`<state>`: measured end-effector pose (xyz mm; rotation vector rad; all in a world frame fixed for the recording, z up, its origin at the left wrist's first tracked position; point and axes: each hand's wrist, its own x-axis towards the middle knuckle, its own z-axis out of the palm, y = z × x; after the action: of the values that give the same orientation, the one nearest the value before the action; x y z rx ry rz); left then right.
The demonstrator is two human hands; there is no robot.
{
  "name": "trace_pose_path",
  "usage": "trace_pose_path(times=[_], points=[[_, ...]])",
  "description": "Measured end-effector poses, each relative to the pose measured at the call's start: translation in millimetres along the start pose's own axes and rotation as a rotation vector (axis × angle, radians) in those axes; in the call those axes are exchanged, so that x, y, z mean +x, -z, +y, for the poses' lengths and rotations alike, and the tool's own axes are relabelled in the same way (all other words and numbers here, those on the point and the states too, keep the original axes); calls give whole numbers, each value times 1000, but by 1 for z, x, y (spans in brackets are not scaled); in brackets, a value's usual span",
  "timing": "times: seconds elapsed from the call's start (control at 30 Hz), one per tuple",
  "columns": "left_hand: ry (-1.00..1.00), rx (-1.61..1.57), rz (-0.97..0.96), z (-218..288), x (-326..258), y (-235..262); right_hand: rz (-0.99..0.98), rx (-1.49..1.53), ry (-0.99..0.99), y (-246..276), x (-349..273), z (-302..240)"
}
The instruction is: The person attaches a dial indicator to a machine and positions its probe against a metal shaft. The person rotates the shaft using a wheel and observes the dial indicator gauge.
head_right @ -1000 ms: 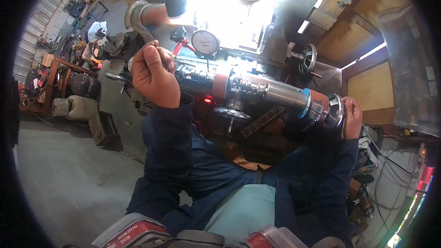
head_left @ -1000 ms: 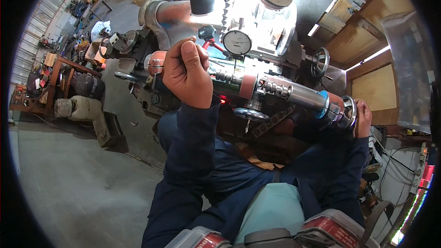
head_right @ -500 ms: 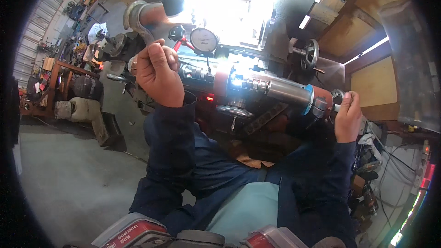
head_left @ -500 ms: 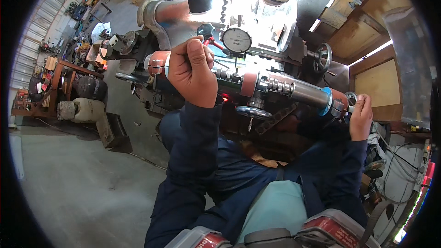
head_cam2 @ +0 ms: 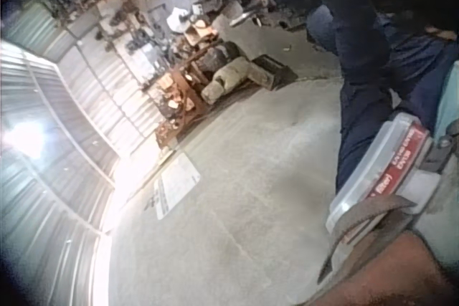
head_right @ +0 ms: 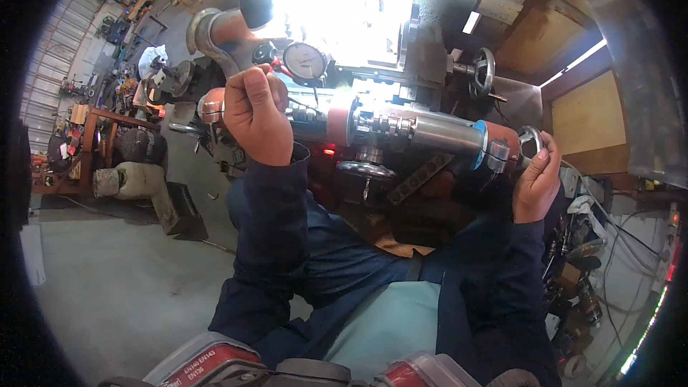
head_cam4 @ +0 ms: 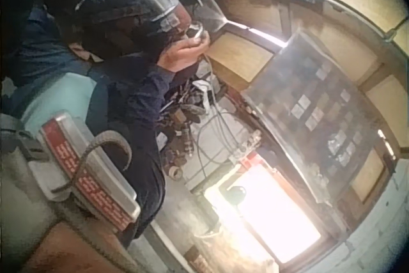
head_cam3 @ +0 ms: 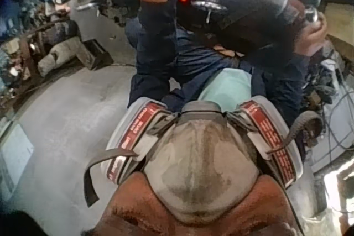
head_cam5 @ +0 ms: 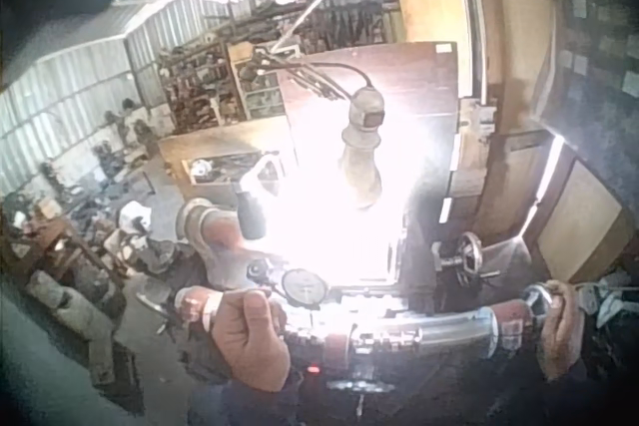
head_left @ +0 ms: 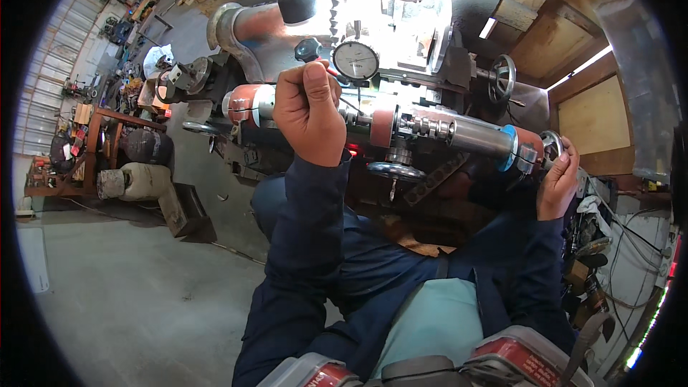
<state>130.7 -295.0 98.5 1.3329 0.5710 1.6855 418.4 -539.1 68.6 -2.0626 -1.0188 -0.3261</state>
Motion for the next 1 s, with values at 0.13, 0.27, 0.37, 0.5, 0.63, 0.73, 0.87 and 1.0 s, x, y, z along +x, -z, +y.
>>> trace_pose_path(times=[0.13,0.27,0.37,0.5,0.63,0.73,0.87,1.0], points=[[-26,49,0,-1,0,0,25,-23,34,0,1,1],[-227,422,36,7,-9,-10,26,4,38,0,1,0],[-355,642,-14,13,-13,-11,1,16,13,1,2,1],[-171,401,-110,18,-9,-13,-16,35,25,1,2,4],[-9,158,-274,19,0,-2,-32,44,36,2,3,6],[31,93,-379,18,7,3,-69,58,9,3,2,10],[70,-11,-605,15,24,13,-109,71,33,10,8,16],[127,-115,-634,11,30,19,-208,271,-47,16,19,47]])
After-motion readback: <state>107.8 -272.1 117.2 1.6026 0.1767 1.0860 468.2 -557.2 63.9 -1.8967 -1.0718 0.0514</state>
